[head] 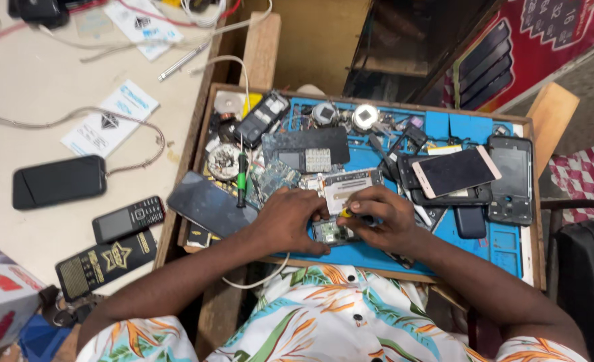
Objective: The person uses a yellow-handled screwdriver to unscrew and remove components from a disassembled mobile phone on a cluttered workbench. They repeatedly loosen screws, lift small parts, and set them aside among other phone parts and tools.
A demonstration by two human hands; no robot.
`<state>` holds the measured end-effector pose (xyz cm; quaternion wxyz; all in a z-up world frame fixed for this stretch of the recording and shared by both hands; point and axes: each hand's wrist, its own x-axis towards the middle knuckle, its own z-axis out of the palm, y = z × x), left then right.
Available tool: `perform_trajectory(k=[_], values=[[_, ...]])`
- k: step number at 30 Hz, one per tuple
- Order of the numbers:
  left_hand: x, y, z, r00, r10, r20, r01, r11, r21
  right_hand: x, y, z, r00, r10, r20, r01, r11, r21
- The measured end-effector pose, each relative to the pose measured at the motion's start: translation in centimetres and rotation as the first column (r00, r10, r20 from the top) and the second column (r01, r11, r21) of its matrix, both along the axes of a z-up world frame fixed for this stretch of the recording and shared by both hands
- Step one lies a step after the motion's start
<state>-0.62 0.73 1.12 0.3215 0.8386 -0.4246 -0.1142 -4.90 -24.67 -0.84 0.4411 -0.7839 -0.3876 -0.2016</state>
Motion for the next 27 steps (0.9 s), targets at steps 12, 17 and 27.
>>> perform_trajectory(k=[12, 17, 27], values=[[0.1, -0.1, 0.8, 0.999, 0.025, -0.028, -0.024, 0.999, 0.040, 0.2, 0.4, 0.7, 0.999, 0.026, 0.034, -0.026, 1.000, -0.007], [0.0, 0.2, 0.3, 0.999, 0.026, -0.028, -0.026, 1.000, -0.005, -0.1, 0.2, 0.8, 0.997, 0.037, -0.069, -0.037, 0.999, 0.002], [-0.2, 0.1, 1.0, 0.999, 0.029, -0.020, -0.029, 1.000, 0.005, 0.0, 1.3, 0.9, 0.998, -0.002, 0.061, 0.003, 1.000, -0.020]])
